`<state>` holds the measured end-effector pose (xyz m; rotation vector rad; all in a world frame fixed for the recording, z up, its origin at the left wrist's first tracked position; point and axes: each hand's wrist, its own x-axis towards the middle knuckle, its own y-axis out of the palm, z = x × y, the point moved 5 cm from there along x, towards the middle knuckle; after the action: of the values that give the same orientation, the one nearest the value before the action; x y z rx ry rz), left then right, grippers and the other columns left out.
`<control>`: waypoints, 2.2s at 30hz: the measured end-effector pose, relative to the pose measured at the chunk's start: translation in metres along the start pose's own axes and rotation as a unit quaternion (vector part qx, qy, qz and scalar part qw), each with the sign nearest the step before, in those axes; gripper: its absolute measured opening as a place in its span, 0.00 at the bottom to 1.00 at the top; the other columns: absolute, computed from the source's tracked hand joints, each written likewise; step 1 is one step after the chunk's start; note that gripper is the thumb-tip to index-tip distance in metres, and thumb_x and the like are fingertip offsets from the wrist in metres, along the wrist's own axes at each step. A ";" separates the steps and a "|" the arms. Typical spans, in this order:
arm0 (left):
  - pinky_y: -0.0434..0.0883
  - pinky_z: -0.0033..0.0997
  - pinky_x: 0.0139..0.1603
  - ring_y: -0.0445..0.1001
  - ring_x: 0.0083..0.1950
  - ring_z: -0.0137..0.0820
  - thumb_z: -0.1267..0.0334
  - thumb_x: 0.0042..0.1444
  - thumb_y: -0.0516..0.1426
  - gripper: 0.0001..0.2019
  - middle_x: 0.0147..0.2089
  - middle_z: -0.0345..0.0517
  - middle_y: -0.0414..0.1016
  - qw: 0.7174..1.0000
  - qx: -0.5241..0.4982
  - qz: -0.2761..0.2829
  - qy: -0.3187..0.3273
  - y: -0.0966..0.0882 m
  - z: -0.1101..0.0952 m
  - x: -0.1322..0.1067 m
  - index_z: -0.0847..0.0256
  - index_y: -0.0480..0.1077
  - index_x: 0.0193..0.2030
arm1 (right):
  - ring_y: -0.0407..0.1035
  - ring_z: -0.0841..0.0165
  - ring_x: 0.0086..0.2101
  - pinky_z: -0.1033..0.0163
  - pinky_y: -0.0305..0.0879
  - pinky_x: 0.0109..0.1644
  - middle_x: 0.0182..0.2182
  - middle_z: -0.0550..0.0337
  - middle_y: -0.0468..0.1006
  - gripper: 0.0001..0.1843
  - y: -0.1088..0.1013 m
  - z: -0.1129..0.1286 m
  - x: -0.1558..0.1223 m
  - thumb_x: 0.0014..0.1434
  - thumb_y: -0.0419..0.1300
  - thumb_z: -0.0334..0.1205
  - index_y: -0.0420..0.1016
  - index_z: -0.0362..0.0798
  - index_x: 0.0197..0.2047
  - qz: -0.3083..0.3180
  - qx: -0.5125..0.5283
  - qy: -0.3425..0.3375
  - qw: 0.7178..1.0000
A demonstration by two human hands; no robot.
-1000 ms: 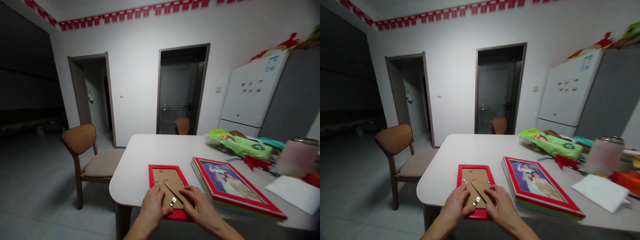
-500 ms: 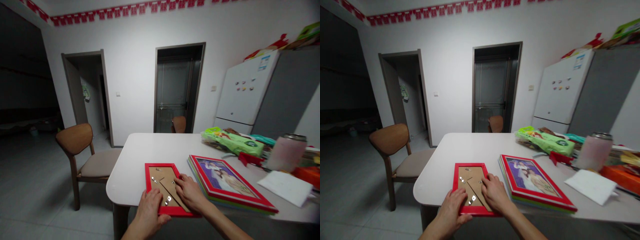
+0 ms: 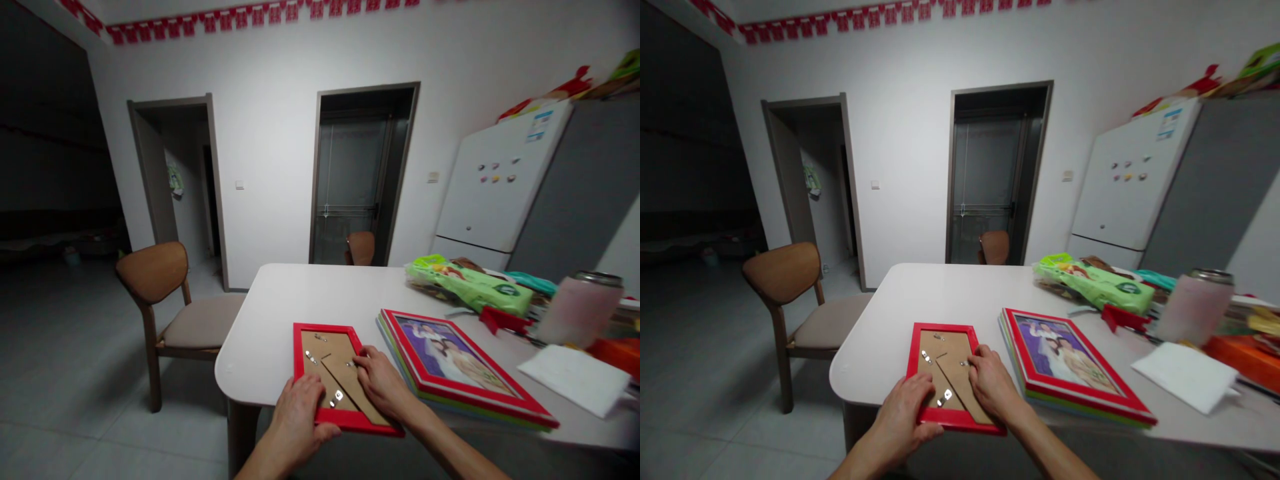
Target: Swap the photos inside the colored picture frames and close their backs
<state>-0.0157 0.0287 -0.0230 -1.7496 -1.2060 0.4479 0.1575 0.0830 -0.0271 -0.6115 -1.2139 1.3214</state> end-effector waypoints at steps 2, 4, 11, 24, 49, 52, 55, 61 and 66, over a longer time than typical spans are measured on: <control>0.50 0.41 0.57 0.56 0.56 0.41 0.54 0.41 0.60 0.28 0.55 0.55 0.60 1.000 0.001 0.000 -0.003 0.000 -0.001 0.000 0.64 0.62 0.49 | 0.61 0.66 0.39 0.64 0.54 0.46 0.38 0.51 0.66 0.19 0.000 0.000 0.000 0.52 0.43 0.34 0.74 0.43 0.36 0.001 0.000 -0.001 1.000; 0.51 0.42 0.57 0.56 0.56 0.41 0.54 0.41 0.60 0.28 0.55 0.54 0.60 1.000 0.002 0.000 -0.006 0.001 0.000 0.000 0.64 0.62 0.49 | 0.62 0.66 0.39 0.64 0.54 0.46 0.38 0.51 0.67 0.19 0.000 0.000 0.000 0.52 0.43 0.34 0.74 0.43 0.34 0.003 -0.002 -0.002 1.000; 0.56 0.39 0.55 0.60 0.53 0.40 0.55 0.37 0.62 0.30 0.52 0.52 0.63 0.999 -0.025 -0.021 0.005 0.003 0.010 0.003 0.63 0.62 0.48 | 0.59 0.62 0.43 0.58 0.55 0.47 0.43 0.49 0.67 0.18 -0.007 0.012 -0.008 0.53 0.44 0.36 0.72 0.45 0.40 -0.013 -0.039 -0.027 0.999; 0.56 0.40 0.54 0.58 0.55 0.42 0.56 0.36 0.63 0.30 0.54 0.54 0.61 0.997 -0.069 -0.023 0.001 0.005 0.019 0.004 0.64 0.63 0.48 | 0.56 0.64 0.44 0.55 0.52 0.49 0.41 0.57 0.68 0.14 -0.020 0.077 -0.045 0.55 0.46 0.39 0.72 0.54 0.37 0.087 0.044 -0.217 0.971; 0.56 0.38 0.54 0.59 0.53 0.40 0.60 0.32 0.65 0.23 0.52 0.50 0.64 0.997 -0.073 -0.037 -0.002 0.007 0.020 -0.002 0.62 0.67 0.38 | 0.64 0.68 0.37 0.67 0.53 0.38 0.35 0.55 0.73 0.14 0.033 0.058 0.049 0.53 0.47 0.36 0.73 0.47 0.35 0.046 0.007 -0.035 0.998; 0.59 0.37 0.52 0.61 0.51 0.39 0.60 0.32 0.65 0.25 0.51 0.52 0.64 0.996 -0.081 -0.029 -0.006 0.004 0.017 -0.004 0.64 0.67 0.40 | 0.67 0.69 0.32 0.67 0.54 0.33 0.30 0.54 0.75 0.14 0.035 0.044 0.065 0.53 0.47 0.38 0.73 0.46 0.33 0.032 0.008 0.016 0.999; 0.58 0.37 0.53 0.61 0.52 0.40 0.60 0.32 0.65 0.32 0.49 0.54 0.66 0.996 -0.082 -0.017 -0.006 0.001 0.013 -0.004 0.66 0.63 0.48 | 0.67 0.68 0.29 0.67 0.53 0.29 0.27 0.54 0.75 0.13 0.039 0.030 0.078 0.52 0.49 0.40 0.73 0.46 0.30 0.021 0.006 0.067 0.998; 0.54 0.41 0.56 0.59 0.54 0.43 0.61 0.35 0.64 0.35 0.48 0.56 0.67 0.998 -0.065 0.005 -0.018 -0.004 0.010 -0.007 0.68 0.59 0.52 | 0.67 0.66 0.31 0.66 0.53 0.29 0.29 0.50 0.75 0.11 0.042 0.012 0.089 0.48 0.52 0.41 0.72 0.44 0.29 -0.012 0.004 0.137 0.990; 0.42 0.53 0.58 0.51 0.59 0.48 0.66 0.30 0.65 0.36 0.57 0.64 0.55 0.998 0.002 0.061 -0.019 0.014 -0.001 0.001 0.69 0.59 0.51 | 0.67 0.68 0.29 0.67 0.55 0.30 0.27 0.52 0.76 0.12 0.029 0.018 0.083 0.49 0.50 0.41 0.71 0.44 0.27 -0.036 0.041 0.122 0.991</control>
<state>-0.0071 0.0275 -0.0341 -1.8247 -1.1275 0.5573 0.1150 0.1614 -0.0214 -0.6436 -0.9686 1.1912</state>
